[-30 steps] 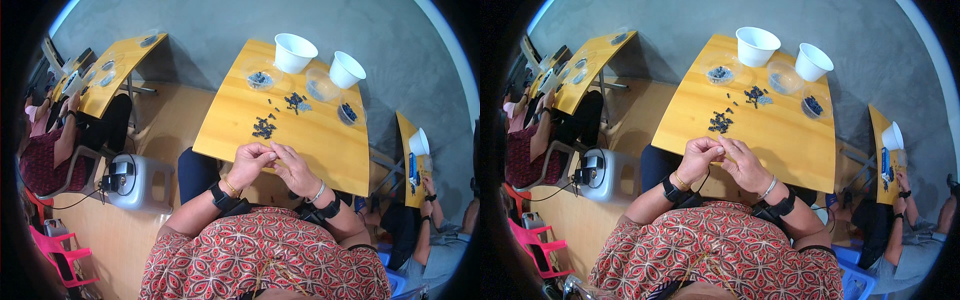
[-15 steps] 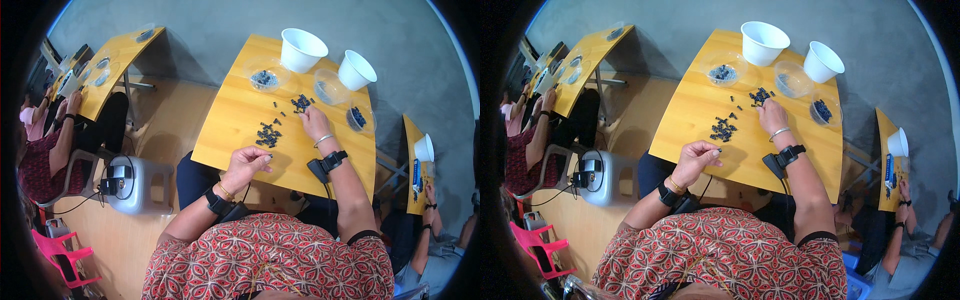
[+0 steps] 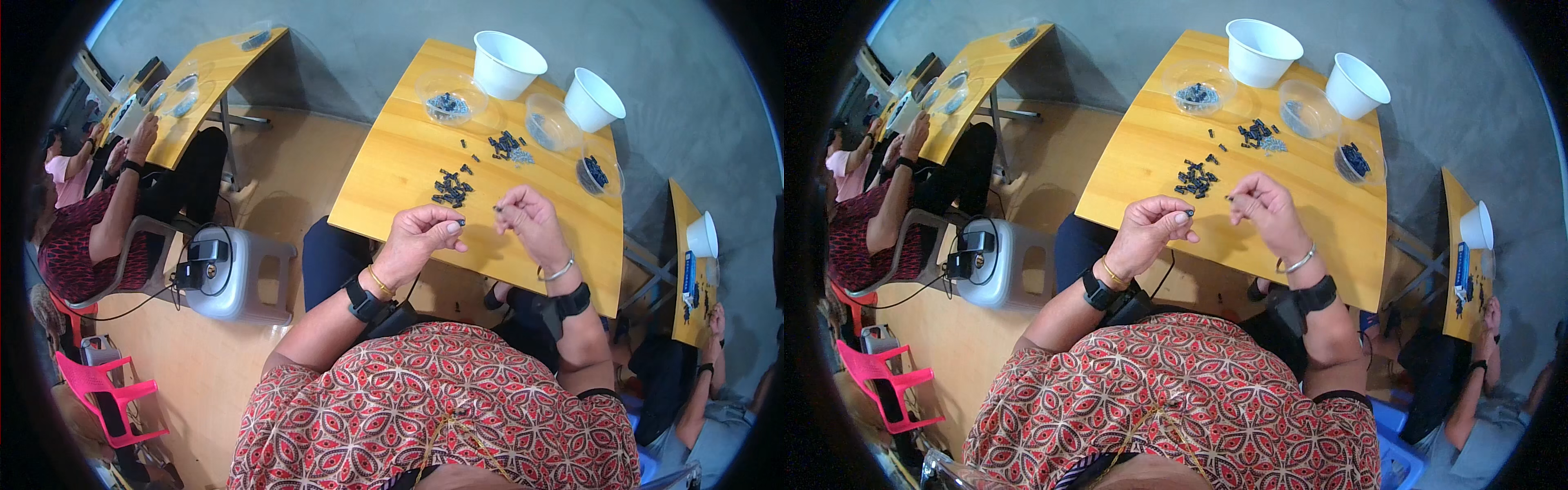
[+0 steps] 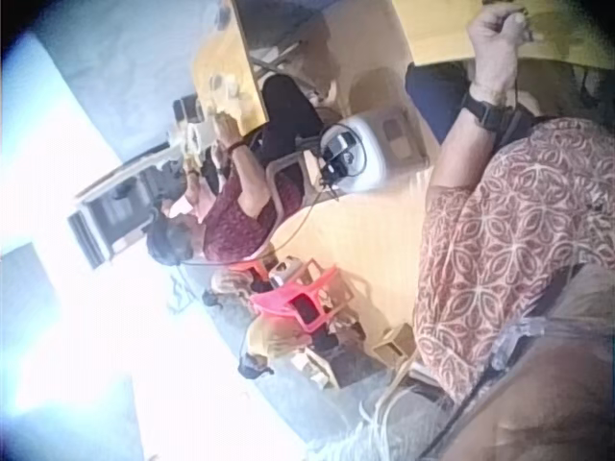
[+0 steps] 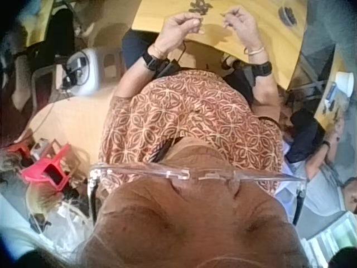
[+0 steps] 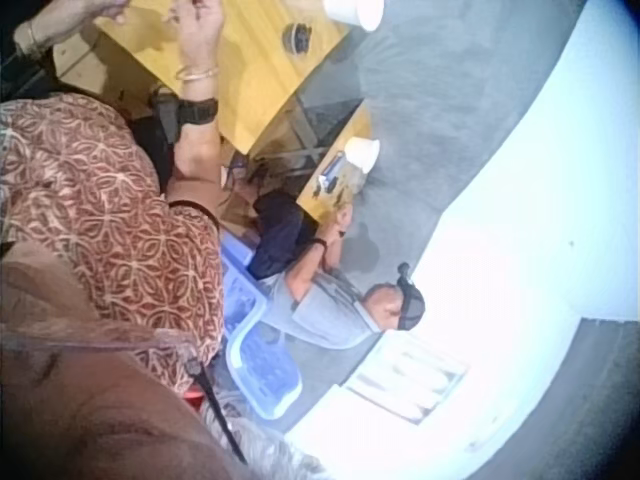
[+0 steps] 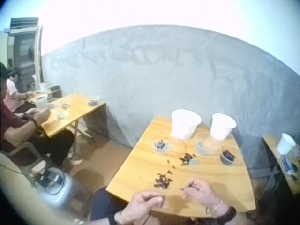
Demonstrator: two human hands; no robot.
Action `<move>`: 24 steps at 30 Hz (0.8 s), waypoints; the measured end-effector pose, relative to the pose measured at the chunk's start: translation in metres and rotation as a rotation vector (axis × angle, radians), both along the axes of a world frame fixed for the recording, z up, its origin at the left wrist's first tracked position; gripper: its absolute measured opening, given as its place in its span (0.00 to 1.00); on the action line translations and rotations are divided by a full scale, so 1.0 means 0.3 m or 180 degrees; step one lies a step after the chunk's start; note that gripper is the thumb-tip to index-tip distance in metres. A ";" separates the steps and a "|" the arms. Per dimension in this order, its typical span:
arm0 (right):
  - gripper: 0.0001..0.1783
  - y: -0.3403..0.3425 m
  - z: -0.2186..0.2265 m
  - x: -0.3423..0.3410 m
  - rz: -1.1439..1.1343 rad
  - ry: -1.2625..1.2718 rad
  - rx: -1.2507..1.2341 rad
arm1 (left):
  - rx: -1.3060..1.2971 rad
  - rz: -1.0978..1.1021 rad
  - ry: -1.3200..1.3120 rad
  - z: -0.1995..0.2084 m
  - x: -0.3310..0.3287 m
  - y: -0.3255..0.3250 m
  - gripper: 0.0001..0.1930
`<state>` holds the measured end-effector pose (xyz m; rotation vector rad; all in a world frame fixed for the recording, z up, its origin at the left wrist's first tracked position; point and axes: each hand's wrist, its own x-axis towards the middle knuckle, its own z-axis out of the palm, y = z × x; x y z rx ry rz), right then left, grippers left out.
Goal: The recorder is assembling small black plastic components and using pliers to trim or adjust them on a table.
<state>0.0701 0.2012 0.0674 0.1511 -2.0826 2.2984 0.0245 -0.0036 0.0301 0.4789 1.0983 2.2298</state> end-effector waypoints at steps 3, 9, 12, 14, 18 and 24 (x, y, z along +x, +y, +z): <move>0.03 -0.071 0.043 0.057 0.0271 0.0122 -0.0096 | 0.0025 -0.0011 0.0101 0.012 0.022 0.000 0.07; 0.04 -0.099 0.061 0.082 0.0496 0.0304 0.0246 | -0.0109 -0.0034 0.0251 0.054 0.054 -0.009 0.07; 0.04 -0.106 0.066 0.084 0.0512 0.0324 0.0375 | -0.0183 -0.0041 0.0329 0.066 0.060 -0.008 0.07; 0.04 -0.105 0.064 0.084 0.0546 0.0331 0.0448 | -0.0184 -0.0037 0.0324 0.067 0.066 -0.010 0.07; 0.03 -0.110 0.070 0.075 0.0542 0.0354 0.0799 | -0.0184 -0.0051 0.0322 0.049 0.059 -0.005 0.07; 0.03 -0.182 0.069 0.019 0.0296 0.1015 0.2067 | -0.0414 -0.0036 0.0027 0.007 0.031 -0.043 0.06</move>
